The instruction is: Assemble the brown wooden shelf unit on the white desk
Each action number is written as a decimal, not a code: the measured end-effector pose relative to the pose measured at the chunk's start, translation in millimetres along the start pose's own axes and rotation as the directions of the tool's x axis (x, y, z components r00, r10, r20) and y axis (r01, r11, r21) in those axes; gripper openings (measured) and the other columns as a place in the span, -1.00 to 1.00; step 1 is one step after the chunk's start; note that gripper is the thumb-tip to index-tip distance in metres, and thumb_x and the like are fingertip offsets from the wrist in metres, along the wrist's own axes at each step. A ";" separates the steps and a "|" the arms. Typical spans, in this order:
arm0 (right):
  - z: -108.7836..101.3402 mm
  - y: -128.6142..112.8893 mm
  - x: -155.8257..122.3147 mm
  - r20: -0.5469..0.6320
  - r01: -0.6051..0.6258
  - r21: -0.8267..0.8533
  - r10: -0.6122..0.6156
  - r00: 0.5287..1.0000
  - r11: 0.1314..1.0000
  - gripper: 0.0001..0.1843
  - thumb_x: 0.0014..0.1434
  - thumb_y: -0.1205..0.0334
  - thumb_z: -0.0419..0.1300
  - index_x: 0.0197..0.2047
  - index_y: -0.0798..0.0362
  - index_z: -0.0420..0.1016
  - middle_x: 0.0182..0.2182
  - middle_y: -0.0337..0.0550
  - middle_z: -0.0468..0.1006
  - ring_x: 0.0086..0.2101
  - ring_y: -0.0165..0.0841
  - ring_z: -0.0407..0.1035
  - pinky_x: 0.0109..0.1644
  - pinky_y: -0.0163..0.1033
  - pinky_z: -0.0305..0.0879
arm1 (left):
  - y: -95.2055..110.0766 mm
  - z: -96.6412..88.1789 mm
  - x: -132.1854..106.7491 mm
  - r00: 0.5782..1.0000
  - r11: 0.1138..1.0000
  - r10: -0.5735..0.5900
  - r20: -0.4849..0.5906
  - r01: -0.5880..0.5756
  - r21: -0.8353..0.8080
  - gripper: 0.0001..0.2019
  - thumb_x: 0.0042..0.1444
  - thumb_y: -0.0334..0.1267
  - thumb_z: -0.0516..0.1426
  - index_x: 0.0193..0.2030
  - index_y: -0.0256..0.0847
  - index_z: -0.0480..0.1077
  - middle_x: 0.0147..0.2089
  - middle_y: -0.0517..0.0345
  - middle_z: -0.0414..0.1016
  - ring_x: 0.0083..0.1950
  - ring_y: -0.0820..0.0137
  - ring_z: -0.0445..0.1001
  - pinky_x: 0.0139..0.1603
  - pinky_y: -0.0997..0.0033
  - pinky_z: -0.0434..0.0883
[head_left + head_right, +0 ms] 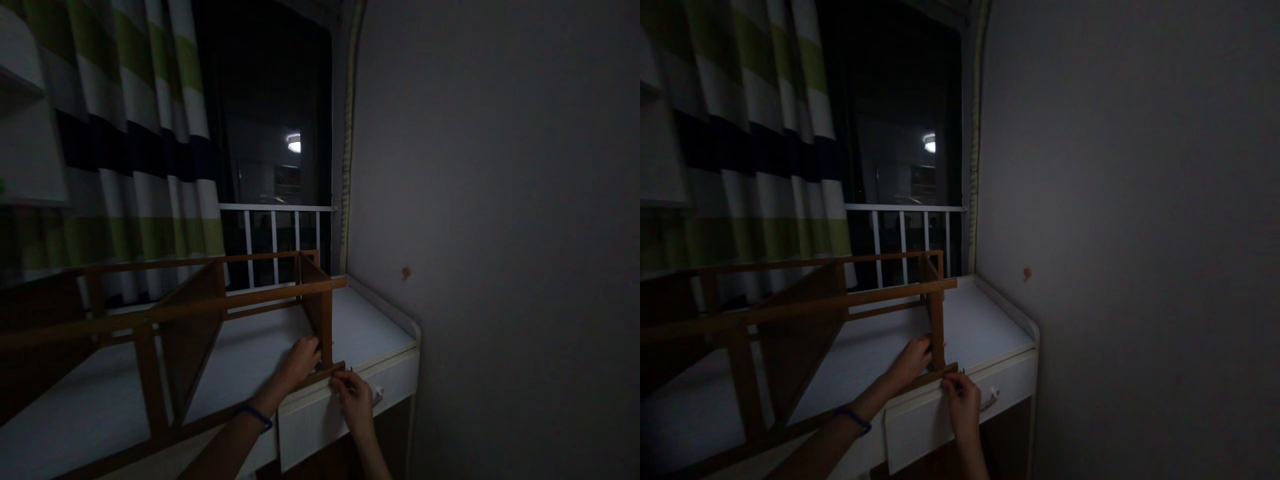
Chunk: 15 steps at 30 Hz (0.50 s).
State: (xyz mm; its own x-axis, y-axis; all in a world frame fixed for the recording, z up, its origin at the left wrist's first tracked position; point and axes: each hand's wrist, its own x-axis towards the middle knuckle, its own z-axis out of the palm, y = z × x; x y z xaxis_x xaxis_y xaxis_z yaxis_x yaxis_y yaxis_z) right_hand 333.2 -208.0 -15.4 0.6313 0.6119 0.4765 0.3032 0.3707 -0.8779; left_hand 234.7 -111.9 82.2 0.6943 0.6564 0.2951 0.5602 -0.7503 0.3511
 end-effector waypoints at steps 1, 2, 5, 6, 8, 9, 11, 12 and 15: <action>0.2 -0.1 -0.1 0.001 -0.005 0.003 0.005 1.000 1.000 -0.66 -0.11 -0.03 0.16 -0.44 0.08 0.52 -0.54 -0.13 0.52 -0.55 -0.36 0.36 -0.56 -0.36 0.27 | -0.5 0.4 0.0 1.000 1.000 0.011 -0.004 -0.011 -0.003 -0.77 0.01 -0.44 -0.06 -0.30 -0.26 0.40 -0.19 0.02 0.47 -0.12 0.35 0.41 -0.10 0.47 0.28; 0.4 0.0 -0.1 0.001 -0.011 0.006 0.011 1.000 1.000 -0.67 -0.11 -0.02 0.17 -0.44 0.08 0.52 -0.54 -0.13 0.52 -0.54 -0.36 0.36 -0.55 -0.35 0.28 | -1.1 0.8 0.0 1.000 1.000 0.022 -0.009 -0.022 -0.007 -0.77 0.01 -0.44 -0.06 -0.31 -0.26 0.40 -0.20 0.02 0.47 -0.12 0.35 0.41 -0.10 0.46 0.29; 1.5 1.1 0.6 0.002 -0.030 0.014 0.030 1.000 0.999 -0.69 -0.11 0.00 0.17 -0.45 0.08 0.52 -0.53 -0.13 0.52 -0.51 -0.34 0.37 -0.54 -0.35 0.28 | -2.8 2.4 -0.4 0.999 0.999 0.041 -0.022 -0.041 -0.016 -0.77 0.02 -0.44 -0.07 -0.32 -0.26 0.40 -0.22 0.01 0.47 -0.14 0.34 0.41 -0.11 0.45 0.29; 1.9 1.5 0.9 0.002 -0.036 0.017 0.036 0.999 0.999 -0.70 -0.11 0.01 0.17 -0.45 0.09 0.52 -0.53 -0.13 0.52 -0.51 -0.34 0.37 -0.54 -0.35 0.27 | -3.2 2.9 -0.6 0.999 0.999 0.045 -0.025 -0.045 -0.018 -0.77 0.02 -0.44 -0.07 -0.32 -0.26 0.40 -0.22 0.01 0.47 -0.14 0.34 0.41 -0.11 0.45 0.29; 2.3 1.9 1.3 0.006 -0.044 0.025 0.044 0.999 0.999 -0.71 -0.10 0.03 0.16 -0.44 0.09 0.52 -0.52 -0.12 0.52 -0.49 -0.33 0.37 -0.53 -0.34 0.27 | -3.7 3.8 -0.9 0.998 0.998 0.050 -0.028 -0.051 -0.022 -0.77 0.03 -0.44 -0.07 -0.32 -0.26 0.40 -0.23 0.01 0.47 -0.14 0.35 0.41 -0.11 0.45 0.28; 2.3 2.0 1.3 0.009 -0.047 0.029 0.047 0.999 0.998 -0.71 -0.09 0.03 0.16 -0.43 0.09 0.52 -0.51 -0.12 0.53 -0.48 -0.33 0.37 -0.52 -0.34 0.28 | -3.8 4.1 -1.0 0.998 0.998 0.051 -0.029 -0.052 -0.024 -0.77 0.03 -0.43 -0.07 -0.32 -0.26 0.40 -0.23 0.01 0.46 -0.14 0.35 0.41 -0.12 0.45 0.28; 2.2 2.0 1.2 0.015 -0.051 0.035 0.051 0.999 0.998 -0.71 -0.09 0.03 0.16 -0.43 0.09 0.52 -0.50 -0.12 0.53 -0.47 -0.32 0.37 -0.51 -0.34 0.28 | -3.8 4.8 -1.1 0.998 0.998 0.049 -0.029 -0.050 -0.026 -0.77 0.03 -0.44 -0.07 -0.32 -0.26 0.40 -0.23 0.01 0.46 -0.14 0.35 0.41 -0.12 0.45 0.28; 2.1 2.0 1.0 0.017 -0.052 0.038 0.052 0.999 0.998 -0.71 -0.09 0.03 0.17 -0.43 0.09 0.51 -0.50 -0.12 0.52 -0.47 -0.32 0.37 -0.51 -0.34 0.28 | -3.6 5.1 -1.2 0.998 0.998 0.048 -0.030 -0.049 -0.027 -0.77 0.03 -0.44 -0.07 -0.31 -0.26 0.40 -0.23 0.01 0.46 -0.14 0.35 0.41 -0.13 0.44 0.29; 1.9 2.9 0.7 0.007 -0.057 0.049 0.056 0.998 0.997 -0.69 -0.10 0.01 0.17 -0.42 0.09 0.50 -0.51 -0.13 0.51 -0.47 -0.33 0.37 -0.52 -0.34 0.27 | -2.8 5.7 -1.6 0.999 0.999 0.044 -0.028 -0.045 -0.021 -0.77 0.03 -0.44 -0.08 -0.31 -0.26 0.39 -0.23 0.02 0.46 -0.14 0.36 0.40 -0.13 0.45 0.28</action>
State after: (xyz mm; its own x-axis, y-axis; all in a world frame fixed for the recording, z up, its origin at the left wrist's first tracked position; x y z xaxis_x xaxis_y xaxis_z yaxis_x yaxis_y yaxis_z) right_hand 333.2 -205.2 -17.5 0.6422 0.6369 0.4264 0.2313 0.3694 -0.9000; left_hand 234.6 -111.3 75.7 0.7054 0.6245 0.3351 0.5188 -0.7771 0.3563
